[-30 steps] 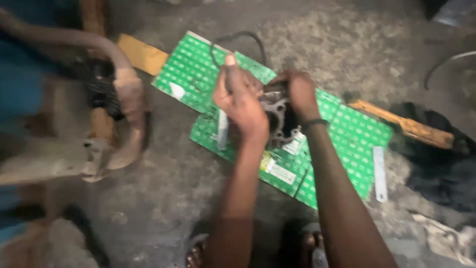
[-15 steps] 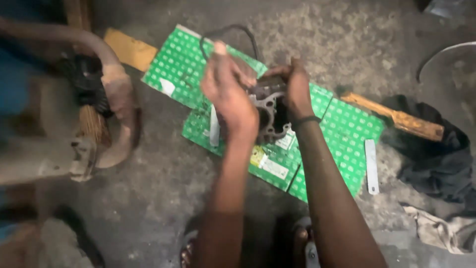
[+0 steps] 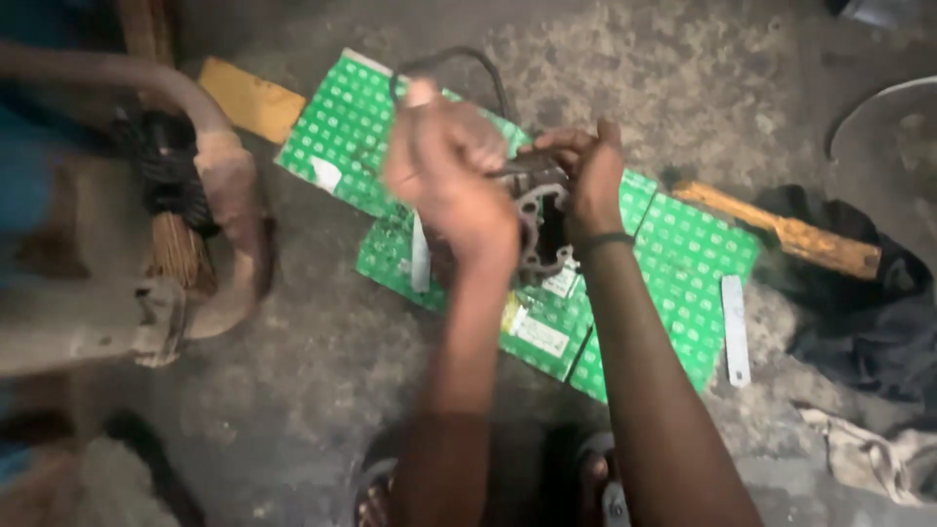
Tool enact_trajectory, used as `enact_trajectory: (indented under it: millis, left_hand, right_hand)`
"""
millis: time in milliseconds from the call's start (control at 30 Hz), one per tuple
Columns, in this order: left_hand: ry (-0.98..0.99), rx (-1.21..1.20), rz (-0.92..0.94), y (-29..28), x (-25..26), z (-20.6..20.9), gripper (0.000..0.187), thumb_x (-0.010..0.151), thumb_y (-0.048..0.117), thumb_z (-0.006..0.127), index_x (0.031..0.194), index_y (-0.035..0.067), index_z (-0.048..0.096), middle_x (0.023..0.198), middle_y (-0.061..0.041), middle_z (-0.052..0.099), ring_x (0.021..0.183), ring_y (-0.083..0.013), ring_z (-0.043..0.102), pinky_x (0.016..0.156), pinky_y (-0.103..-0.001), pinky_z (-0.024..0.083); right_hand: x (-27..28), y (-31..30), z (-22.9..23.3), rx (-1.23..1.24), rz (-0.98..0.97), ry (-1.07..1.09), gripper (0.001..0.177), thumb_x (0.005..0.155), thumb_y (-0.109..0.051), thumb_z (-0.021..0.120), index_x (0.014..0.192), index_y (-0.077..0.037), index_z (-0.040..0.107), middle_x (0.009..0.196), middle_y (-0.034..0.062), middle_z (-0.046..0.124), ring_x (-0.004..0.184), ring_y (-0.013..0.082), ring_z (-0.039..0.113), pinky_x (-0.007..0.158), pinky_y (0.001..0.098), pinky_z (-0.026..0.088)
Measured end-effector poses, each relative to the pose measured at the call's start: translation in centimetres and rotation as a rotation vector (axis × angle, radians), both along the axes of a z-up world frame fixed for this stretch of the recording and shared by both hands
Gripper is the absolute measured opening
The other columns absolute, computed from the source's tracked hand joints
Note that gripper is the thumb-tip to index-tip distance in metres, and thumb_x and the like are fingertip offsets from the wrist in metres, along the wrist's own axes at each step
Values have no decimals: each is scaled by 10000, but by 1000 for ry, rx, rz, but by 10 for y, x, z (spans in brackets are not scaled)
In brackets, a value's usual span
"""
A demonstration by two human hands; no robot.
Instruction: Cleaning a cylinder block component in a service bay.
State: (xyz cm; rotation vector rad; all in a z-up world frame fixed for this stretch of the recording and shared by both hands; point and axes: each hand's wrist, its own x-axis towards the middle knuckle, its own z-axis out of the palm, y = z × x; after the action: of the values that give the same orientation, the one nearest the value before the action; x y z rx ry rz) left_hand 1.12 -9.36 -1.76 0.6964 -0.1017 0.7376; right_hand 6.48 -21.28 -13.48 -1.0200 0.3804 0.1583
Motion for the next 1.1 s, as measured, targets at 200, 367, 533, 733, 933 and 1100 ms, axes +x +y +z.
enact_trajectory:
  millis: [200,367,533,733,933,1100]
  left_hand:
    - [-86,390,234,-9,12,-29,466,1163,318,550,797,34,498,744,-140,521,677,-253,517,724,-464,455]
    - [65,126,-77,-17,17,-11,480,1141,268,542,704,96,441,573,0,410,492,-87,365,473,-262,284]
    - [-110,-49,-81,-4,0,10,469,1146,236,549,715,85,443,554,4,418,465,-64,360,448,-250,280]
    - [113,261,-22,-22,0,-14,395,1133,245,543,783,83,457,591,24,371,528,-58,318,523,-256,254]
    - [-131,70,25,-13,-18,13,425,1139,260,555,773,75,441,578,8,426,504,-55,386,470,-246,304]
    - [191,401,94,-25,-18,-13,387,1118,248,518,795,40,474,670,-3,440,606,-104,393,537,-276,319]
  right_hand:
    - [7,-2,-28,-132,-50,-67,746,1012,-516,187,867,-1,708,863,161,758,857,268,669,910,399,504]
    - [12,-3,-20,-70,-89,46,713,1034,-514,192,871,-31,692,831,121,732,813,243,632,819,407,489]
    - [-1,-2,-9,-70,-38,17,732,986,-491,171,848,-1,699,811,172,788,783,277,702,808,375,552]
    - [3,-3,-16,-75,-106,69,737,1050,-518,193,883,1,689,856,195,748,766,254,661,760,383,527]
    - [-1,-4,-18,-27,-79,-2,705,994,-534,202,862,-4,648,824,222,779,720,310,710,752,393,584]
    - [13,-7,-47,78,-171,117,654,1050,-543,254,914,-40,649,850,174,724,745,300,640,739,465,526]
